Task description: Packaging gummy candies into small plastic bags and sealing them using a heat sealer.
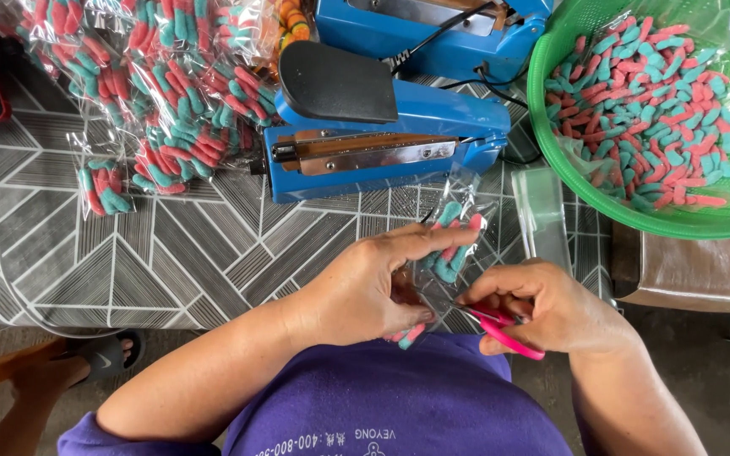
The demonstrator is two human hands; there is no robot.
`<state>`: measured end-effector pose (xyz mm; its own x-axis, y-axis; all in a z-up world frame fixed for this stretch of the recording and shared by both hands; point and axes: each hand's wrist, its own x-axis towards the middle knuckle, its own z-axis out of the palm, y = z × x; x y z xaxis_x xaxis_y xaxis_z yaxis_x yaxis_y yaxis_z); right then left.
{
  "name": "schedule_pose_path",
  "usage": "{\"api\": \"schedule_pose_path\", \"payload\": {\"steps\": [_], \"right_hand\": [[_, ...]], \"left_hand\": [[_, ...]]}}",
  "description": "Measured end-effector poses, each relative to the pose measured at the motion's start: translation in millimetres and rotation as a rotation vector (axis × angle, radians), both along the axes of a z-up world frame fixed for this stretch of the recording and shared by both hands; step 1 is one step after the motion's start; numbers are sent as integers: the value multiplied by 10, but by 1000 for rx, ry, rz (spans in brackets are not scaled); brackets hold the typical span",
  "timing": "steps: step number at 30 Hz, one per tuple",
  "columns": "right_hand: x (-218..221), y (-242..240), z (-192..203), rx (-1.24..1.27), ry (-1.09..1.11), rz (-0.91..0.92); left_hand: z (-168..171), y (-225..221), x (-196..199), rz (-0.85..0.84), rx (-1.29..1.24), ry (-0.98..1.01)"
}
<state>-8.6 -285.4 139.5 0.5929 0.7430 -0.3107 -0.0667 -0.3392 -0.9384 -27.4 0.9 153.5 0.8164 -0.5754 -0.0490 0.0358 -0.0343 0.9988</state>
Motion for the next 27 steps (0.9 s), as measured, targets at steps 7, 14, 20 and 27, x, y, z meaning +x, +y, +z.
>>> {"api": "schedule_pose_path", "payload": {"steps": [7,14,20,27], "right_hand": [[13,35,-48,-29,103,-60],[20,69,-89,-58,95,-56],[31,131,-126,-34,170,-85],[54,161,-138,-64,158,-69]], "left_hand": [[-38,-9,-7,11,-8,16],[-105,-43,-16,35,-33,-31],[-66,-53,-28,10,-3,10],[-86,-36,-45,7,-61,81]]}}
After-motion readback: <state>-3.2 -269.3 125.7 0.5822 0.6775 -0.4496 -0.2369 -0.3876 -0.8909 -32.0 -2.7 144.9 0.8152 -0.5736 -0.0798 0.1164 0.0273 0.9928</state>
